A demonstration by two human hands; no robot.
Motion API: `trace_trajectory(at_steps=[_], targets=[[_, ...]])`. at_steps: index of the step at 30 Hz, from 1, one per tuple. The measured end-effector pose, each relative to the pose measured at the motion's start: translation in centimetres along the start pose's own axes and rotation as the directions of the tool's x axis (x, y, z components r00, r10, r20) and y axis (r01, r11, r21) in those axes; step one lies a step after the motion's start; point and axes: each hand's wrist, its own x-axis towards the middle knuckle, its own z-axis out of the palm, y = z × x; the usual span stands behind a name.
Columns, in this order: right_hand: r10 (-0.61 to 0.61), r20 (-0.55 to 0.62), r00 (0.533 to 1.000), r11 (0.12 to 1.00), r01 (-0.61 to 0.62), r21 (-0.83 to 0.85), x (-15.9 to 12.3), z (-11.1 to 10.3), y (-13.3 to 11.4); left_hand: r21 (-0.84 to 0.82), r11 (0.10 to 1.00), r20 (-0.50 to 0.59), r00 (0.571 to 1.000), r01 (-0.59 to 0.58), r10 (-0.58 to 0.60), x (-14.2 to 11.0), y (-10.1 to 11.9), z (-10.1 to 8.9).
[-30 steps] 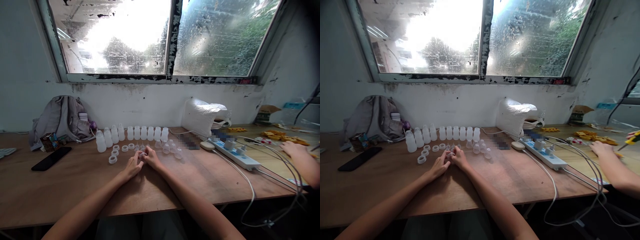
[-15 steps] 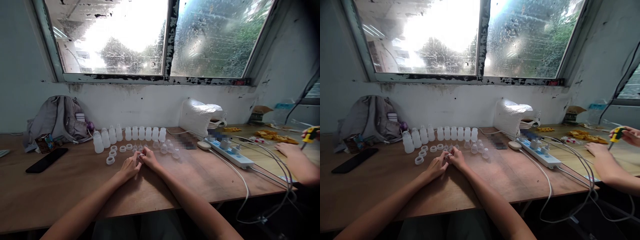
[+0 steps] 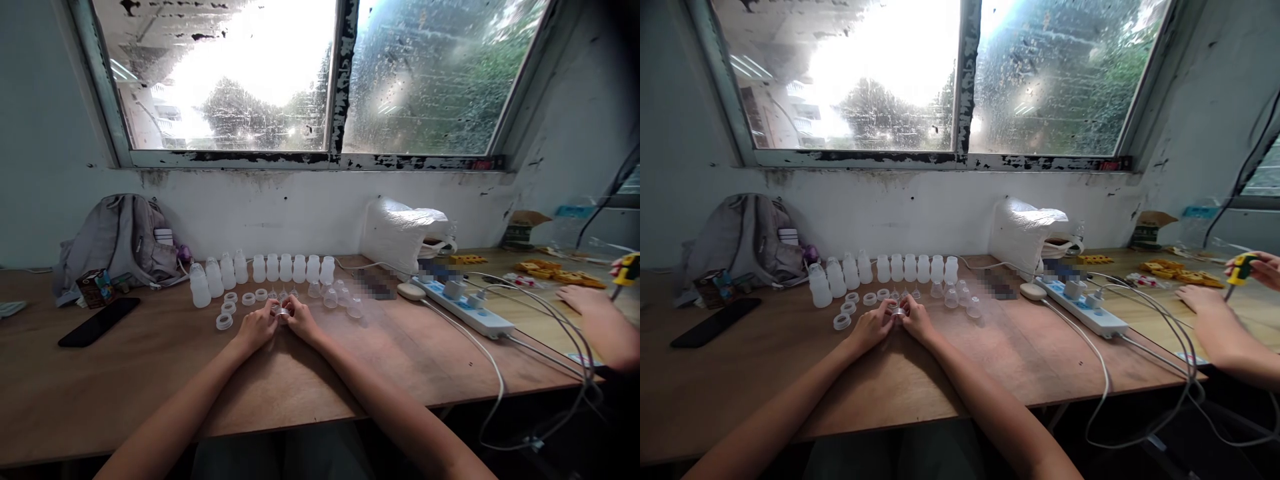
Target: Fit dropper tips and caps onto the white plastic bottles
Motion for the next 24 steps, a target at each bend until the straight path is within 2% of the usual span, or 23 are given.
trace_trajectory(at_steps=[4,9,13,17,21,22,24], targets=[[-0.032,0.068,0.997,0.998,0.028,0.055,-0.3,-0.3,-0.8,-0.008,0.997,-0.004,0.997,0.071,-0.071,0.1,-0.3,0.2],[-0.055,0.159,0.986,0.971,0.016,0.238,-0.5,-0.8,-2.0,-0.073,0.988,-0.052,0.989,0.134,-0.138,0.4,-1.7,0.4],[-0.018,0.094,0.995,0.954,-0.011,0.299,-0.5,-0.7,-2.1,-0.278,0.956,-0.121,0.984,0.094,-0.132,1.0,-3.1,0.8],[0.003,0.036,0.999,0.957,-0.013,0.288,-0.4,-0.3,-1.5,-0.483,0.876,-0.097,0.995,-0.016,-0.036,1.4,-4.0,1.3],[0.006,-0.016,1.000,0.963,-0.001,0.269,-0.2,-0.3,-1.1,-0.648,0.761,-0.037,0.996,0.039,-0.082,1.5,-3.8,1.2],[0.004,-0.025,1.000,0.965,0.002,0.262,-0.2,-0.4,-1.1,-0.671,0.741,-0.029,0.996,0.039,-0.079,1.4,-3.6,1.1],[0.000,-0.036,0.999,0.969,0.008,0.245,-0.2,-0.6,-1.2,-0.649,0.760,-0.056,0.998,-0.006,-0.040,1.2,-3.3,0.6]])
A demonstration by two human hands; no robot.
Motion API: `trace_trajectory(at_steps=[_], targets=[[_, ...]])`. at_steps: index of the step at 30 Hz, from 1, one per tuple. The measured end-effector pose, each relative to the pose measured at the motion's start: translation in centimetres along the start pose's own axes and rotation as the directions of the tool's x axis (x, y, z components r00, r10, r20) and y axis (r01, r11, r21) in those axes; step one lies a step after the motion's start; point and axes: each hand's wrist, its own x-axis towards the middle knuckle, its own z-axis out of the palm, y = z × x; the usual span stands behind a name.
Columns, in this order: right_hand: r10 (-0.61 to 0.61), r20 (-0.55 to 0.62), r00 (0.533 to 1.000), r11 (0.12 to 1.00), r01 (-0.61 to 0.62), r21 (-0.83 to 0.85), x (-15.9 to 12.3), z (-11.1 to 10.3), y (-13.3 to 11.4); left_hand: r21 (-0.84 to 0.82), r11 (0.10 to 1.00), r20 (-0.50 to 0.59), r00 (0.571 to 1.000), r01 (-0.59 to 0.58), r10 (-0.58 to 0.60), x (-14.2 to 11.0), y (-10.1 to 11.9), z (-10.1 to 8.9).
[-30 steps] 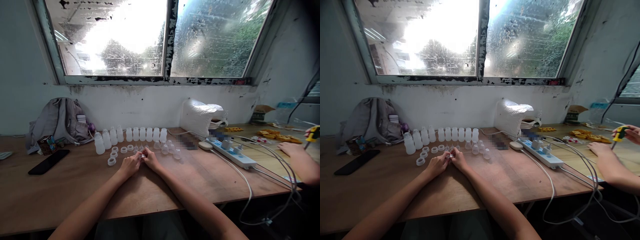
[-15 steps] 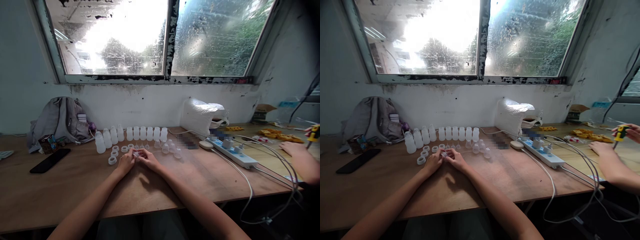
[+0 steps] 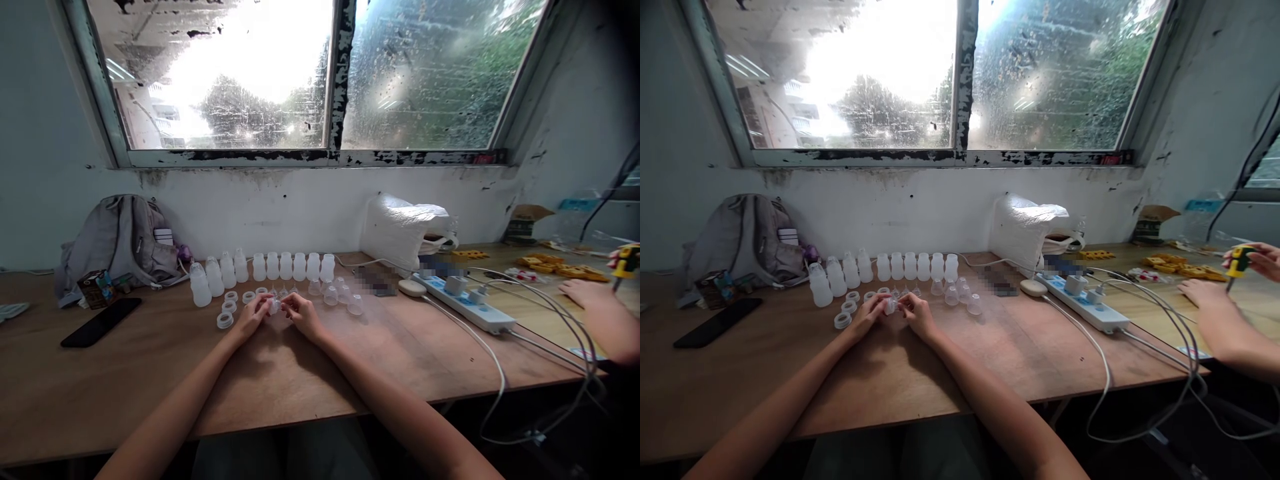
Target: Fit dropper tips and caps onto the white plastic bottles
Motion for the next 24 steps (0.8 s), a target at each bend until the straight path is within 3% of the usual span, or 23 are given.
trace_trajectory(at_steps=[5,10,15,18,21,24], targets=[[-0.045,0.028,0.999,0.993,0.048,-0.109,0.4,-1.0,-0.4,0.211,0.971,0.022,0.994,-0.112,0.109,-0.1,1.0,-0.4],[-0.065,0.038,0.997,0.989,0.070,-0.133,0.9,-2.1,-0.4,0.267,0.953,0.055,0.989,-0.144,0.134,0.4,1.3,-0.6],[0.064,-0.206,0.976,0.989,-0.090,-0.120,1.5,-3.6,1.1,0.353,0.931,0.062,0.995,-0.093,0.076,2.0,0.8,-1.3],[0.132,-0.303,0.944,0.972,-0.184,-0.149,1.6,-3.9,2.0,0.568,0.822,-0.042,0.999,0.046,-0.027,4.0,0.2,-1.7],[0.151,-0.261,0.953,0.964,-0.201,-0.177,1.5,-3.5,2.4,0.733,0.664,-0.114,0.989,0.151,-0.099,6.9,0.2,-2.1],[0.144,-0.236,0.961,0.960,-0.194,-0.203,1.4,-3.1,2.6,0.792,0.573,-0.168,0.977,0.213,-0.131,10.0,0.6,-2.6]])
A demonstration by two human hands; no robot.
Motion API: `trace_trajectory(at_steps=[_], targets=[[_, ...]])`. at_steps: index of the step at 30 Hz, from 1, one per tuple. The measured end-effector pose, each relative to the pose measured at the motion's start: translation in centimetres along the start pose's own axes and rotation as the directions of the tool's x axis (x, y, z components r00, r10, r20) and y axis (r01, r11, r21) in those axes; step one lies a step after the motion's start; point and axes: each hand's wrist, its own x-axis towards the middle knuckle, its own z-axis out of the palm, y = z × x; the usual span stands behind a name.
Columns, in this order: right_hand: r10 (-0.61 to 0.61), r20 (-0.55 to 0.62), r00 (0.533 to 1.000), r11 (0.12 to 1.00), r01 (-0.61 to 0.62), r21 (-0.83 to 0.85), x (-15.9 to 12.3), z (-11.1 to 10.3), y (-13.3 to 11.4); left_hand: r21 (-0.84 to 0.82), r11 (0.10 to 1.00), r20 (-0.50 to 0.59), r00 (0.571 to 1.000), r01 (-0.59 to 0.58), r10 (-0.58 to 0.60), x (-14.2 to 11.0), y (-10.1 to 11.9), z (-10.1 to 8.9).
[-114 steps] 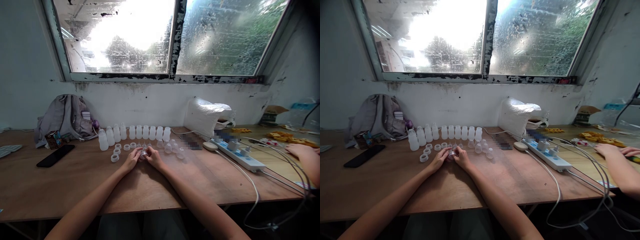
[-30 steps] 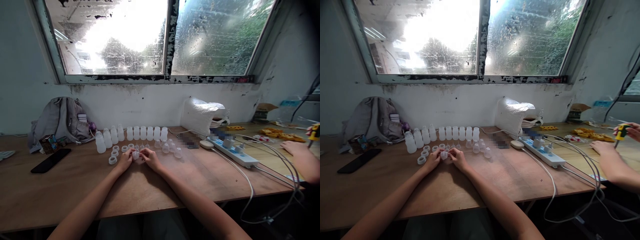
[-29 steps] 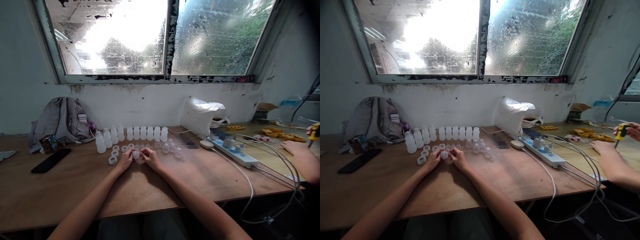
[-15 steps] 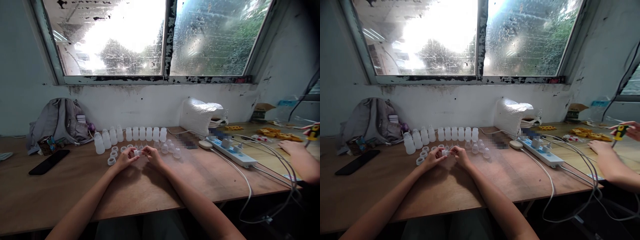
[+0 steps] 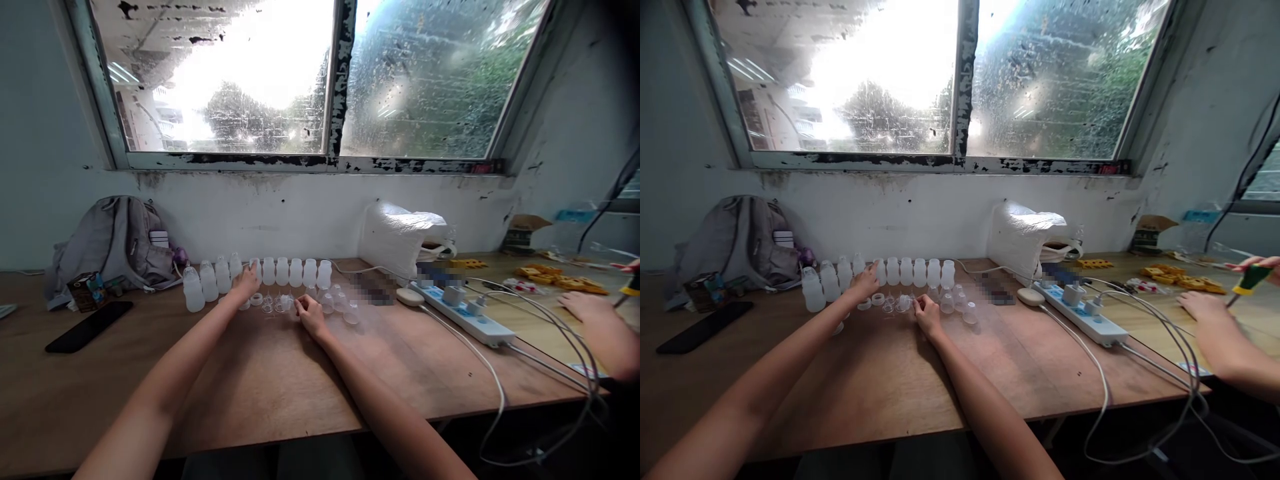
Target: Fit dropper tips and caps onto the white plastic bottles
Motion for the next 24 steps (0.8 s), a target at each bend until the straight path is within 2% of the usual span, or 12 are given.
trace_trajectory(at_steps=[3,6,11,15,18,21,24], targets=[[0.009,-0.009,1.000,1.000,-0.009,0.000,0.1,0.1,0.2,0.029,0.996,0.005,0.997,0.079,-0.079,2.4,0.3,-0.5],[0.021,-0.005,1.000,1.000,-0.021,0.005,0.2,0.1,0.3,0.025,0.996,0.006,0.997,0.083,-0.083,3.4,0.2,-0.4],[0.016,-0.002,1.000,1.000,-0.016,0.000,0.2,0.2,0.4,0.024,0.996,-0.023,0.996,0.089,-0.088,2.6,0.1,0.3],[0.008,-0.017,1.000,1.000,-0.008,0.007,0.2,0.2,0.4,0.013,0.995,-0.051,0.994,0.095,-0.095,1.5,0.0,-0.2],[0.027,-0.033,0.999,1.000,-0.026,0.010,0.3,0.1,0.3,-0.040,0.998,-0.167,0.985,0.044,-0.050,0.2,0.2,-1.4],[0.057,-0.038,0.998,0.998,-0.055,0.031,0.4,0.0,0.4,-0.157,0.983,-0.383,0.923,-0.098,0.030,-2.1,0.7,-2.6],[0.089,-0.041,0.995,0.992,-0.085,0.094,0.6,0.0,0.6,-0.295,0.935,-0.476,0.879,-0.195,0.033,-5.3,1.2,-2.6]])
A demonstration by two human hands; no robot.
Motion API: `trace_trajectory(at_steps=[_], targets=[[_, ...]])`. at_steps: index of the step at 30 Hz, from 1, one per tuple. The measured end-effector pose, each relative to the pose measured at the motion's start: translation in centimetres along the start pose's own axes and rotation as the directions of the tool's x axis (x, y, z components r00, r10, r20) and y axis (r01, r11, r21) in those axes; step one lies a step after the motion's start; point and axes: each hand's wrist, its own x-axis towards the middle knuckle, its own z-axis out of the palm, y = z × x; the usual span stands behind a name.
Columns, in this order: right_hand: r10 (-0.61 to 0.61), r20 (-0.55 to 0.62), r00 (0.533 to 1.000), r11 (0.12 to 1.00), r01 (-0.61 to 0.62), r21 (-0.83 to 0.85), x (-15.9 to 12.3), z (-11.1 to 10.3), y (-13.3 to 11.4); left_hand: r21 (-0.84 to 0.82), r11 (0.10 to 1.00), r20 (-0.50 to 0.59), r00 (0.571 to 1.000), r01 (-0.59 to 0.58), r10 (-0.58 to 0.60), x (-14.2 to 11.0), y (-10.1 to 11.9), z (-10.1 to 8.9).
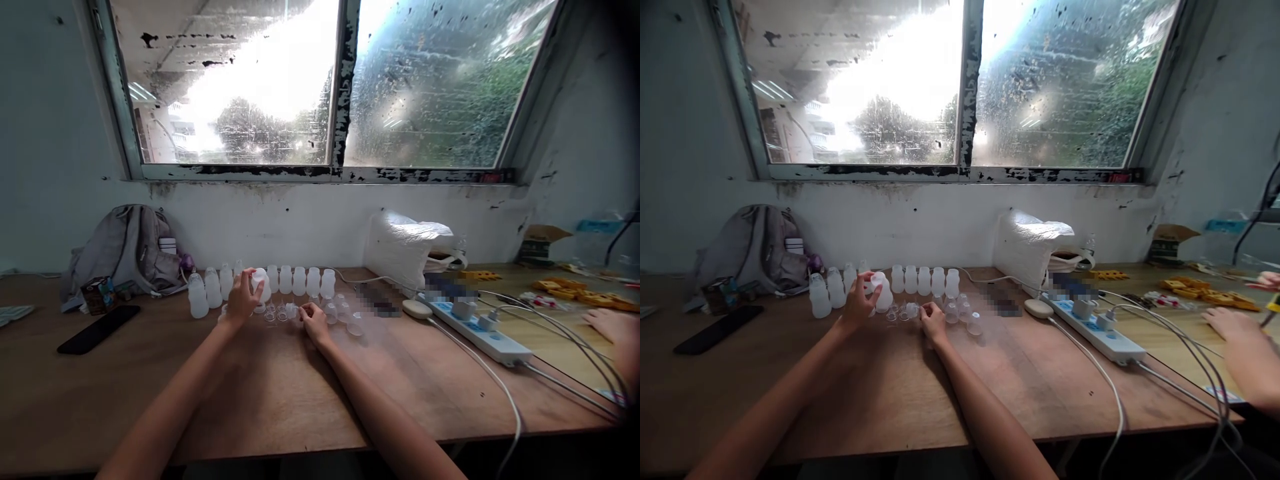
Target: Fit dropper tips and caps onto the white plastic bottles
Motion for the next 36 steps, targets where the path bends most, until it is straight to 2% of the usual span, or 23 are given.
trace_trajectory(at_steps=[2,5,8,11,17,20,22,25,28,34,36], targets=[[0.035,0.007,0.999,0.997,-0.035,0.065,0.1,0.0,0.2,-0.129,0.992,0.004,1.000,-0.004,0.005,-2.1,0.4,-0.3],[0.142,0.050,0.989,0.961,-0.149,0.232,0.1,0.1,0.1,-0.255,0.966,0.077,0.996,-0.033,0.055,-4.5,0.4,0.0],[0.240,0.127,0.962,0.859,-0.272,0.434,0.0,0.0,-0.4,-0.310,0.948,0.164,0.978,-0.071,0.127,-5.6,0.1,0.6],[0.277,0.198,0.940,0.765,-0.340,0.547,-0.3,-0.2,-1.0,-0.389,0.920,0.246,0.958,-0.044,0.150,-5.9,-0.1,1.6],[0.261,0.317,0.912,0.650,-0.409,0.640,-0.4,-0.4,-1.5,-0.523,0.840,0.304,0.952,0.147,0.023,-6.4,-0.6,4.1],[0.219,0.332,0.917,0.633,-0.393,0.667,-0.5,-0.4,-1.7,-0.528,0.824,0.311,0.950,0.206,-0.039,-6.3,-0.7,4.1],[0.195,0.325,0.925,0.645,-0.371,0.668,-0.6,-0.4,-2.0,-0.480,0.864,0.284,0.959,0.155,-0.015,-6.1,-0.6,3.5],[0.179,0.299,0.937,0.664,-0.339,0.666,-0.8,-0.4,-2.3,-0.373,0.928,0.232,0.968,-0.004,0.098,-5.9,-0.5,2.5],[0.167,0.277,0.946,0.674,-0.314,0.669,-0.9,-0.3,-2.4,-0.263,0.963,0.210,0.970,-0.065,0.122,-5.9,-0.6,2.1],[0.162,0.239,0.958,0.743,-0.277,0.609,-1.0,-0.3,-2.4,-0.066,0.960,0.271,0.921,-0.271,0.279,-5.9,-1.0,1.8],[0.155,0.238,0.959,0.761,-0.269,0.591,-0.9,-0.2,-2.3,-0.039,0.952,0.279,0.911,-0.304,0.302,-5.8,-1.0,1.6]])
